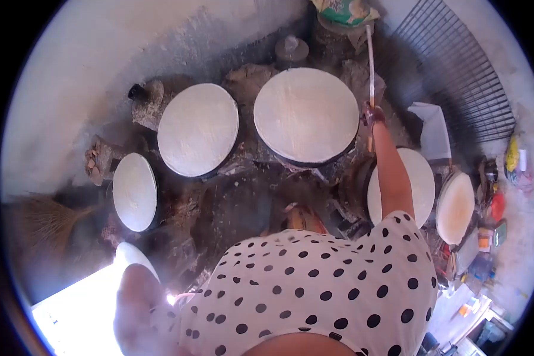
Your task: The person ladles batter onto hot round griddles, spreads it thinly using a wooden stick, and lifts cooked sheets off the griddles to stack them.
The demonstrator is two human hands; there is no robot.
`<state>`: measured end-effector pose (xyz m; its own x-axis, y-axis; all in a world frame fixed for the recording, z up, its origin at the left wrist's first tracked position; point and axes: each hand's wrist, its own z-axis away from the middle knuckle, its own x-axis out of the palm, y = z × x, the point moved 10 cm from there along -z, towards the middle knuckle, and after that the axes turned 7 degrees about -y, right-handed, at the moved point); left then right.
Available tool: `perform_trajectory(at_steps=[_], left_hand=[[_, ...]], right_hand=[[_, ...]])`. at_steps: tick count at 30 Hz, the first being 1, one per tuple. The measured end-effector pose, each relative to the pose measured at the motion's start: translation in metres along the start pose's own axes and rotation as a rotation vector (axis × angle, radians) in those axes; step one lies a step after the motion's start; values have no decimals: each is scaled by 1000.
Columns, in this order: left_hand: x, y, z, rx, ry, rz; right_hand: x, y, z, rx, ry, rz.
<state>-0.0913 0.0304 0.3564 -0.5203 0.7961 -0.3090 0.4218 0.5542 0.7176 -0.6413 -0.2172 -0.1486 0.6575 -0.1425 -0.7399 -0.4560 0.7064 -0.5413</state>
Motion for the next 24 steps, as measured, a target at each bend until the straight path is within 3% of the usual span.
perform_trajectory(at_steps=[2, 7, 11, 13, 14, 15, 20, 23, 24], left_hand=[[1, -11, -5, -21, 0, 3], [5, -27, -13, -56, 2, -15], [-1, -27, -6, -57, 57, -41], [-9, -25, 0, -58, 95, -75], [-17, -24, 3, -56, 118, -99], [-22, -24, 5, -64, 138, -120], [-38, -15, 14, -66, 190, -185], [-31, -7, 11, -38, 146, -131], [-28, -7, 9, -27, 131, -107]], right_hand=[[71, 57, -103, 70, -229, -263], [75, 53, -81, 113, -257, -129], [48, 45, -29, 203, -102, 205], [50, 22, 18, 86, -373, 204], [50, 37, 22, 126, -220, -233], [56, 48, 25, 125, -228, -233], [42, 64, 95, 197, -226, -815], [31, 110, 110, 160, -66, -798], [51, 119, 118, 70, -51, -1193]])
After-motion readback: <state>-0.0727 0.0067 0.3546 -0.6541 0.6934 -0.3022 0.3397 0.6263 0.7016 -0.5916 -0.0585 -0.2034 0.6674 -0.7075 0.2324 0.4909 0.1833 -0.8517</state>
